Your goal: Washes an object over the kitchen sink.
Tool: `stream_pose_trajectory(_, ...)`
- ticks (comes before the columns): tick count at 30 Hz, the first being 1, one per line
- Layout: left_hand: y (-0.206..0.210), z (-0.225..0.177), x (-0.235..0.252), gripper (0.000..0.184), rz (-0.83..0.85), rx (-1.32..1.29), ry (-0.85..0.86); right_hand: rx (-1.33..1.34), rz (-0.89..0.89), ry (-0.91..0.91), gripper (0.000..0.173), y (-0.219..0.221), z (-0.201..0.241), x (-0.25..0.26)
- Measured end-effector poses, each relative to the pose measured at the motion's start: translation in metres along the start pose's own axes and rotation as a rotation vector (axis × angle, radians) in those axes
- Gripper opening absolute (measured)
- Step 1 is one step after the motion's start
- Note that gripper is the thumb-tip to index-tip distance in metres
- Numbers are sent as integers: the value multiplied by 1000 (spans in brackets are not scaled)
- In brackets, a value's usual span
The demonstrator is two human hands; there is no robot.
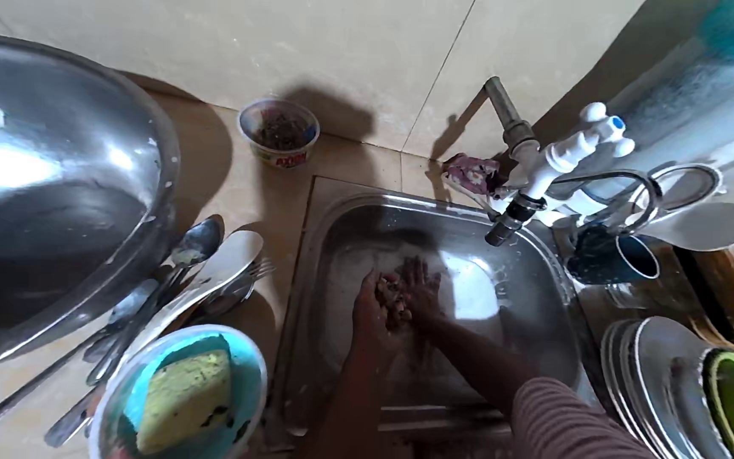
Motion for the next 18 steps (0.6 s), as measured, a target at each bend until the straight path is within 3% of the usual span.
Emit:
stream_pose_trajectory(13, 3, -5, 1, 42, 7, -45, -3, 76, -42, 65, 62, -2, 3, 1)
stream_pose_trajectory(18, 0, 2, -1, 41, -8, -25, -24, 87, 20, 89, 61, -4, 4, -2)
Point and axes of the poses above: each hand's wrist, its own x-axis towards the middle knuckle, its own y-axis out of the palm, z = x × y, the point moved 6 cm from there along x, towards the middle knuckle, and after that the axes turned 1 degree about z, right-handed, at the moved point
